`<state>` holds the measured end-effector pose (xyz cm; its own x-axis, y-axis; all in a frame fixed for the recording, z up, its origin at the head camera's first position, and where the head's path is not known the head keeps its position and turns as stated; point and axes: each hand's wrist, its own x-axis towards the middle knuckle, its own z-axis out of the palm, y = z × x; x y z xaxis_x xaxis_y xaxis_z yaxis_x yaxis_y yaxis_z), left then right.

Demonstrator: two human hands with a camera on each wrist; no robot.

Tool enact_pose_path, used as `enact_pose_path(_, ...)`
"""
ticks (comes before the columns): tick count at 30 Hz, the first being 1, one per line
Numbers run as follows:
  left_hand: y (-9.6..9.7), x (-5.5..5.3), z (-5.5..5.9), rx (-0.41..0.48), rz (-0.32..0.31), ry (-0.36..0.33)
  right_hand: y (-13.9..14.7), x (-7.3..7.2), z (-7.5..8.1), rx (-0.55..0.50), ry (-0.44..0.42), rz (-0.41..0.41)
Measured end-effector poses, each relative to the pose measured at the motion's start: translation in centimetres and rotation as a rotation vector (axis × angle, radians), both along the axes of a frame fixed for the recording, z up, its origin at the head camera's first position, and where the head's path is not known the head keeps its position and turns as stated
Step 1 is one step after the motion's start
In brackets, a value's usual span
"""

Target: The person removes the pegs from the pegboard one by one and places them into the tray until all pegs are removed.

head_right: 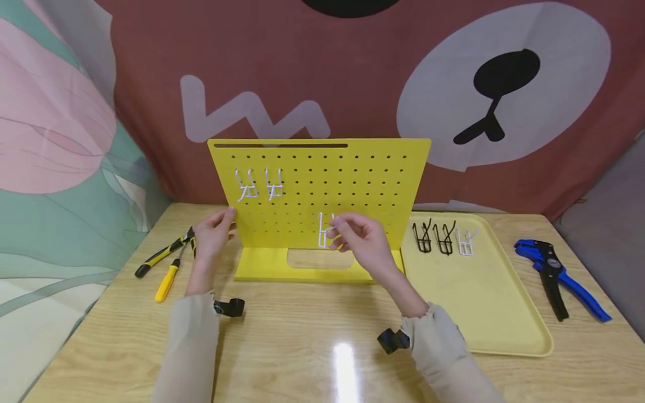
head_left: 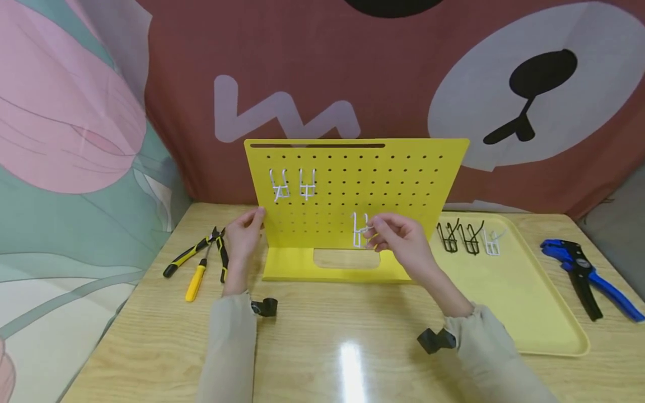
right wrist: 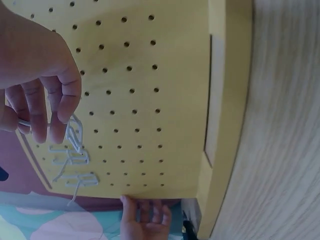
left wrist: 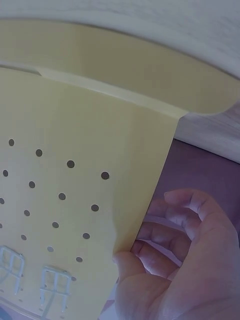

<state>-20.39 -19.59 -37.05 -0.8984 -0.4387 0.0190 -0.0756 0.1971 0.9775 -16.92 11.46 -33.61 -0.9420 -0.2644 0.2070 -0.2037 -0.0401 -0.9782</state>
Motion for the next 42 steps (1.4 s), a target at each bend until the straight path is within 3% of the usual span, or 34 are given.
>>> enact_pose_path(11, 0.0, 0.1, -0.1, 0.013, -0.003, -0.017, 4.5, 0.3, -2.7, 0.053, 0.002, -0.042)
enact_pose_path(23, 0.3, -0.1, 0.1, 0.01, 0.006, 0.008, 10.9, 1.0, -4.4, -0.003, -0.013, -0.081)
enact_pose_path(37, 0.2, -0.1, 0.1, 0.023, 0.004, -0.012, 16.4, 1.3, -5.9, 0.283, -0.072, -0.145)
enact_pose_path(42, 0.3, -0.2, 0.1, 0.027, 0.0, -0.017, 17.9, 1.3, -6.6, 0.32, -0.104, -0.136)
